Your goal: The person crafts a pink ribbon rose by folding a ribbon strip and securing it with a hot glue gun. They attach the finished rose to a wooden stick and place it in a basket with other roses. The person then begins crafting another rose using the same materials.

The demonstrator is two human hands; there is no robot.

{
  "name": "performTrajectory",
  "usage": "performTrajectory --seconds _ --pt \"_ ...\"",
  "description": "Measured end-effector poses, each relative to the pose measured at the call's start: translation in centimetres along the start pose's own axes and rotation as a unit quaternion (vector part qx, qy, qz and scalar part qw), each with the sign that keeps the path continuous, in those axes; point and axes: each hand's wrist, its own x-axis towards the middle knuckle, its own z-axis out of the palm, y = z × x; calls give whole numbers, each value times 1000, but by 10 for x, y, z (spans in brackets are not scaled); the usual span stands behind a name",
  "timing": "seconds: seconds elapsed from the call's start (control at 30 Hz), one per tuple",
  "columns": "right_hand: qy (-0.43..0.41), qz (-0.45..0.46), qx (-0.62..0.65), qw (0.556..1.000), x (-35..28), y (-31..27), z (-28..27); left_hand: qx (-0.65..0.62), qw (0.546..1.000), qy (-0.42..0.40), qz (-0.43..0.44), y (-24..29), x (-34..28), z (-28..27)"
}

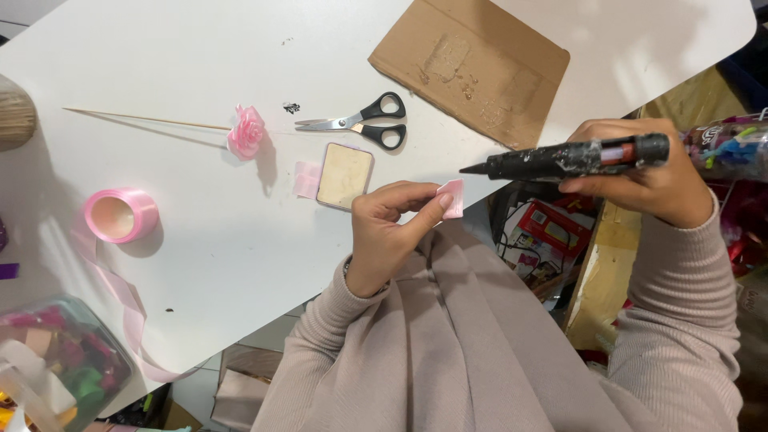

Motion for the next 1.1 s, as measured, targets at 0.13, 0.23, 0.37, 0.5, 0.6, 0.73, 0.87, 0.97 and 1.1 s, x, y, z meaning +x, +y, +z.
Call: performTrajectory --seconds 0.13,0.23,0.37,0.5,0.6,0.73,0.87,0.97,1.1 --pt "52 101 13 993 13 10 0 -16 1000 5 17 7 -6 -12" --pt "117 221 108 962 37 18 5 -12 999 27 26 12 -16 -33" --pt "132 300 160 931 52 45 10 -21 994 105 31 12 -38 -75" --pt "161 293 -153 930 60 38 22 -21 975 223 -3 12 -61 -116" --pt "142 244 -457 843 61 43 32 -45 965 257 28 20 -72 -137" --pt "205 33 -618 759 104 -4 57 -44 953 301 3 13 -82 -153" --pt "43 -314 -420 851 194 -82 101 -64 955 289 20 16 -92 -156" --pt "-143 -377 -257 878 258 -102 143 -80 953 291 28 18 -103 -157" --pt "-285 -359 -305 835 319 -94 200 -109 946 302 47 17 -115 -160"
